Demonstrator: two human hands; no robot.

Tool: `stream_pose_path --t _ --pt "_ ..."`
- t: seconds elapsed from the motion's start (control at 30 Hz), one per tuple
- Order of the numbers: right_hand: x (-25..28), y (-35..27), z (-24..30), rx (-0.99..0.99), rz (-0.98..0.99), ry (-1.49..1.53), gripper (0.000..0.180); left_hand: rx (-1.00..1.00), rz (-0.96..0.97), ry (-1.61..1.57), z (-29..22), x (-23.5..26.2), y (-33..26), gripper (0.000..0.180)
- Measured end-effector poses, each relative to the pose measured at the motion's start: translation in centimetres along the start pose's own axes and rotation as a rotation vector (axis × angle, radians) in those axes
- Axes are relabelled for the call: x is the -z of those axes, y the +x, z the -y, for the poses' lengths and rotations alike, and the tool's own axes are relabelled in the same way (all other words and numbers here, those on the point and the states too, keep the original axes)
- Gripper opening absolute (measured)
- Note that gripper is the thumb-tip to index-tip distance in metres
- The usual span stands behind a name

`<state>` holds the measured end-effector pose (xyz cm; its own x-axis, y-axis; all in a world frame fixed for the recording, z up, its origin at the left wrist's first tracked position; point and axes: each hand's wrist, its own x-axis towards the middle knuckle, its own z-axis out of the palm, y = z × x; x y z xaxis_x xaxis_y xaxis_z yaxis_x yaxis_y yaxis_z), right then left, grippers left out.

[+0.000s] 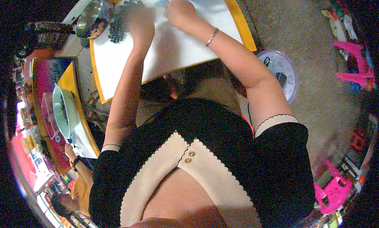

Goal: The person pours small black components from a container onto the table and takes tiny inserts from a tray. The person then assembles the parts by inserting the tiny pieces into the black components by hand.

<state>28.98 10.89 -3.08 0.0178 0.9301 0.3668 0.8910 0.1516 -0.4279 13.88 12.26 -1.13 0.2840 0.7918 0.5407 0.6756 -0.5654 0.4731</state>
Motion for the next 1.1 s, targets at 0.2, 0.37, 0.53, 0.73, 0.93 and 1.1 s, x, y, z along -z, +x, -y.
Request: stream_pose_path --t 0.2,0.37,0.53,0.73,0.93,1.1 --pt "1.0 -0.2 0.0 -0.026 0.038 0.338 0.016 -0.030 0.088 0.012 0.4 0.4 0.3 0.016" --pt "2.4 -1.1 0.0 -0.065 0.053 0.540 0.014 0.361 0.346 -0.587 -1.2 1.0 0.8 0.020" --pt "2.8 -2.0 0.7 -0.118 -0.028 0.726 0.014 0.569 0.348 -1.057 -1.2 0.9 0.1 0.020" --pt "3.3 -3.4 1.3 -0.110 -0.063 0.983 0.015 0.775 0.370 -1.341 -2.0 1.2 -0.6 0.018" --pt "5.0 -4.4 2.5 -0.297 0.133 0.952 0.018 0.507 0.294 -0.979 -3.6 3.4 -1.7 0.017" --pt "3.9 -4.5 2.8 -0.148 -0.002 0.778 0.022 0.605 0.244 -1.122 -3.6 3.2 -2.5 0.017"
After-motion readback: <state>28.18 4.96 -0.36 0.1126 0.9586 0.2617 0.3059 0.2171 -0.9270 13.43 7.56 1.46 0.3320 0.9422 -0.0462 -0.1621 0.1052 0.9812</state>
